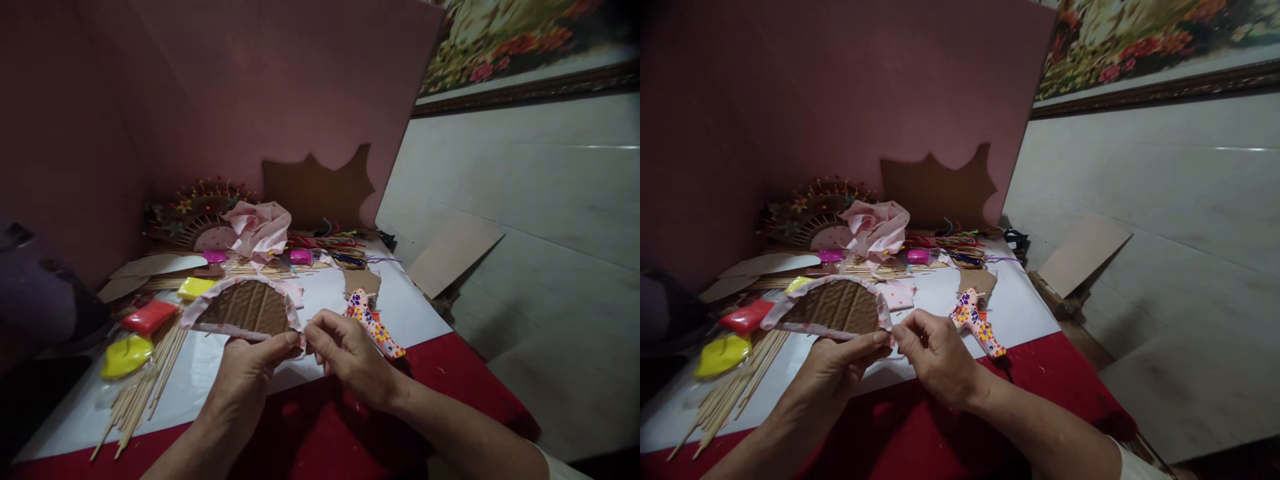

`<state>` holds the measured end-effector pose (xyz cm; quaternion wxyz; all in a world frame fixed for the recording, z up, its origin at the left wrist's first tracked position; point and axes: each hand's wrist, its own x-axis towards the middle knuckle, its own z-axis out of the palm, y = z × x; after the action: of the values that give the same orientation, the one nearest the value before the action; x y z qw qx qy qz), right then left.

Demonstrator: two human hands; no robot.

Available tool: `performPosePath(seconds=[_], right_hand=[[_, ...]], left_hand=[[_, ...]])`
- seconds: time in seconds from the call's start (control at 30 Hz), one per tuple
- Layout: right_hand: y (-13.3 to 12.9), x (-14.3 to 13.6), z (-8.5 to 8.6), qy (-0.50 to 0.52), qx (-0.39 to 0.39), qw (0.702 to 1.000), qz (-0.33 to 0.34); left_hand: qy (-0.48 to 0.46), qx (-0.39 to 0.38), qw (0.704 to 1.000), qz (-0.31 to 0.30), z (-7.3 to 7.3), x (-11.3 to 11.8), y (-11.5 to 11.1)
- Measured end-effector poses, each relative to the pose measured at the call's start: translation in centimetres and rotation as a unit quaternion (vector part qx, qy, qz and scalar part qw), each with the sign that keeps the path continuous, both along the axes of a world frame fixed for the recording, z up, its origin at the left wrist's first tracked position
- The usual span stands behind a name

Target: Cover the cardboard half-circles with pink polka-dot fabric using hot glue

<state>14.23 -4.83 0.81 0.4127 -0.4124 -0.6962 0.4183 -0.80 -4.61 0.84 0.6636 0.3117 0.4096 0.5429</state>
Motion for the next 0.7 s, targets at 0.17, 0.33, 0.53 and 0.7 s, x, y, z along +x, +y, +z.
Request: performPosePath(seconds=[0.17,0.33,0.53,0.7], right_hand=[[-0.1,-0.5,-0.6,-0.011,0.042,0.999,-0.029],[0.1,-0.7,-0.8,-0.017,0.042,0.999,-0.019],[0.1,-0.6,-0.5,-0.002,0.051,0.998,-0.028],[-0.1,-1.0,-0.8,-0.043,0.093,0.99,-0.093]], left_hand=[[0.014,-0.008,1.0,0.024,-0.3,-0.3,0.1],[0.021,-0.028,0.999,0.016,-0.9,-0.6,0.5],[0.002,0.0,1.0,0.0,0.0,-0.3,0.1],[0.141,0.038,0.989,0.023,0.8,-0.1,-0.5]])
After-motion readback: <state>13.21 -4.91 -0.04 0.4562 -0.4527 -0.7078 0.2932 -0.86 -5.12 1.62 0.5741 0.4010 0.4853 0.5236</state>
